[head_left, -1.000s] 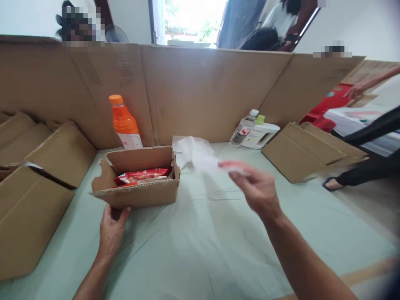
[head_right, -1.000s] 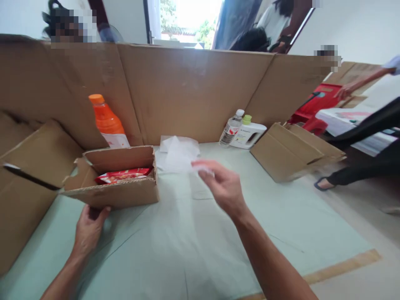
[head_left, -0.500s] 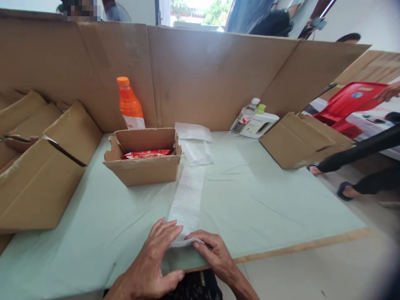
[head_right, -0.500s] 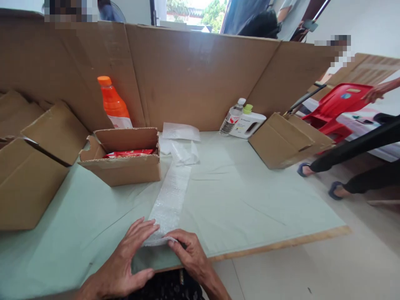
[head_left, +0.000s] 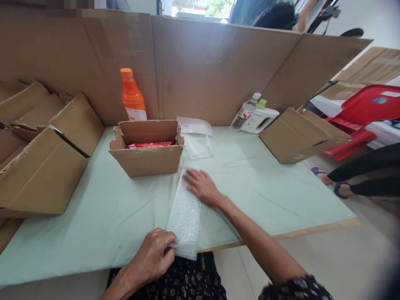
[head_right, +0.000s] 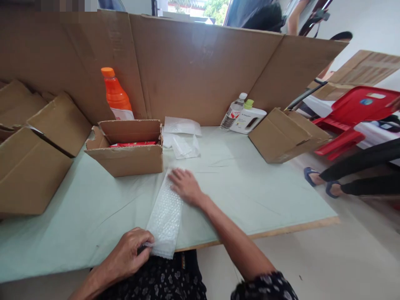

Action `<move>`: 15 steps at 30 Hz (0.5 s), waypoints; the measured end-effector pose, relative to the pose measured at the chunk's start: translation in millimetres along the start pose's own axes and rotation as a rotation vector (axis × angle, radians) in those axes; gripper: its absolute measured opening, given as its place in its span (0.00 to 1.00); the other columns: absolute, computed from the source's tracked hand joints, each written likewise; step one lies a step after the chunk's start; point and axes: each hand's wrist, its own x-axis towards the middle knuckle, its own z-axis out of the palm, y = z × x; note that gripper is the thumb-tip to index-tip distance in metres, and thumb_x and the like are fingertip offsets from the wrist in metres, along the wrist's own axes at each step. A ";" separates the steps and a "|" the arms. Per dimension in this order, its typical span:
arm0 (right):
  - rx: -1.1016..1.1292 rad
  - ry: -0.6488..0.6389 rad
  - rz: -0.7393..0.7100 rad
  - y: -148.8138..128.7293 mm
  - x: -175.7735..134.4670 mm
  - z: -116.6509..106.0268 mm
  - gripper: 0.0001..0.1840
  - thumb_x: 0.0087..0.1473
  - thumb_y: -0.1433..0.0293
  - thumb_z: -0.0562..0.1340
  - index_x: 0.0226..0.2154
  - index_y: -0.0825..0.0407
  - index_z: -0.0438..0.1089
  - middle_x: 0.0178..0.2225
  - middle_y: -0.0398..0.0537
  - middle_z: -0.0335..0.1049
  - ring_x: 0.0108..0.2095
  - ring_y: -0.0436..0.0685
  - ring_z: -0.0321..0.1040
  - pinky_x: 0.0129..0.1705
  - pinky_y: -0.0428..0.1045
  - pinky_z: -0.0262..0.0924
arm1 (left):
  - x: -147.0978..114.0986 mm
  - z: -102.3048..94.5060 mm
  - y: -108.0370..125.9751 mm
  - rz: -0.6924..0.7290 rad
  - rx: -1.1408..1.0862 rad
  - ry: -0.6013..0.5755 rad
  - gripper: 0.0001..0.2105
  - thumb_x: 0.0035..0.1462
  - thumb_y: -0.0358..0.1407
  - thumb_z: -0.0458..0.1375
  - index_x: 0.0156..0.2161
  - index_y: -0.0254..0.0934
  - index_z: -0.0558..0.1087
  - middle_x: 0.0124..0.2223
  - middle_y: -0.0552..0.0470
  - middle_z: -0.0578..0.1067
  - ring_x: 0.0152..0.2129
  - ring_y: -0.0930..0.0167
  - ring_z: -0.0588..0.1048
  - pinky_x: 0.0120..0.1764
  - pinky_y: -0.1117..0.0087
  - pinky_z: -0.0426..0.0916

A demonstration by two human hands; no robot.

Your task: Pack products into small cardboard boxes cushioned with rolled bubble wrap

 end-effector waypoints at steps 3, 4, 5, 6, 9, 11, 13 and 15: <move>0.011 0.087 0.146 37.5 30.5 -16.3 0.24 0.66 0.66 0.56 0.61 0.55 0.66 0.67 0.62 0.57 0.69 0.67 0.50 0.67 0.67 0.41 | -0.5 -1.4 0.0 -0.039 0.019 -0.046 0.08 0.50 0.27 0.52 0.31 0.39 0.72 0.29 0.53 0.77 0.29 0.68 0.75 0.35 0.69 0.64; 0.021 0.119 0.188 44.4 31.3 -22.1 0.23 0.66 0.67 0.55 0.60 0.57 0.67 0.67 0.64 0.57 0.69 0.69 0.49 0.67 0.67 0.41 | -0.6 -1.7 -1.3 -0.045 0.025 -0.060 0.08 0.51 0.27 0.52 0.31 0.39 0.72 0.29 0.53 0.78 0.29 0.68 0.75 0.35 0.70 0.65; 0.023 0.149 0.226 47.7 26.4 -27.0 0.23 0.65 0.68 0.56 0.59 0.59 0.68 0.67 0.67 0.56 0.69 0.70 0.48 0.66 0.68 0.42 | -0.7 -1.7 -3.7 -0.048 0.024 -0.073 0.07 0.52 0.28 0.52 0.31 0.39 0.72 0.29 0.53 0.78 0.29 0.69 0.75 0.34 0.70 0.65; 0.012 0.174 0.259 47.0 15.9 -30.4 0.23 0.64 0.68 0.58 0.59 0.58 0.68 0.67 0.67 0.56 0.69 0.69 0.49 0.66 0.67 0.44 | -0.6 -1.5 -7.4 -0.049 0.017 -0.084 0.07 0.53 0.29 0.52 0.31 0.40 0.72 0.30 0.53 0.78 0.28 0.69 0.75 0.34 0.71 0.66; 0.208 0.138 0.232 22.9 -38.5 -28.8 0.29 0.57 0.64 0.66 0.60 0.52 0.67 0.64 0.59 0.63 0.63 0.63 0.61 0.63 0.59 0.56 | 4.1 -0.5 -25.6 -0.032 -0.052 -0.110 0.09 0.59 0.36 0.51 0.33 0.40 0.73 0.30 0.53 0.79 0.28 0.70 0.77 0.34 0.73 0.68; 0.571 0.028 0.141 -7.2 -76.7 -18.3 0.36 0.53 0.59 0.69 0.62 0.49 0.65 0.60 0.55 0.69 0.58 0.60 0.68 0.58 0.54 0.63 | 12.6 0.7 -38.0 -0.017 -0.111 -0.128 0.12 0.62 0.41 0.50 0.34 0.40 0.74 0.29 0.53 0.78 0.26 0.71 0.76 0.32 0.75 0.68; 0.856 -0.015 0.130 -40.1 -103.0 -3.9 0.43 0.49 0.57 0.71 0.65 0.50 0.62 0.57 0.54 0.72 0.53 0.59 0.72 0.54 0.52 0.65 | 22.8 2.8 -44.9 -0.025 -0.152 -0.142 0.14 0.62 0.44 0.51 0.34 0.41 0.75 0.28 0.54 0.77 0.24 0.71 0.76 0.30 0.75 0.68; 0.888 0.049 0.248 -67.6 -114.2 10.8 0.39 0.50 0.60 0.70 0.63 0.49 0.65 0.50 0.51 0.77 0.47 0.57 0.74 0.50 0.50 0.66 | 30.7 5.6 -45.2 -0.076 -0.166 -0.108 0.13 0.60 0.46 0.53 0.37 0.42 0.76 0.29 0.55 0.79 0.24 0.70 0.76 0.30 0.75 0.69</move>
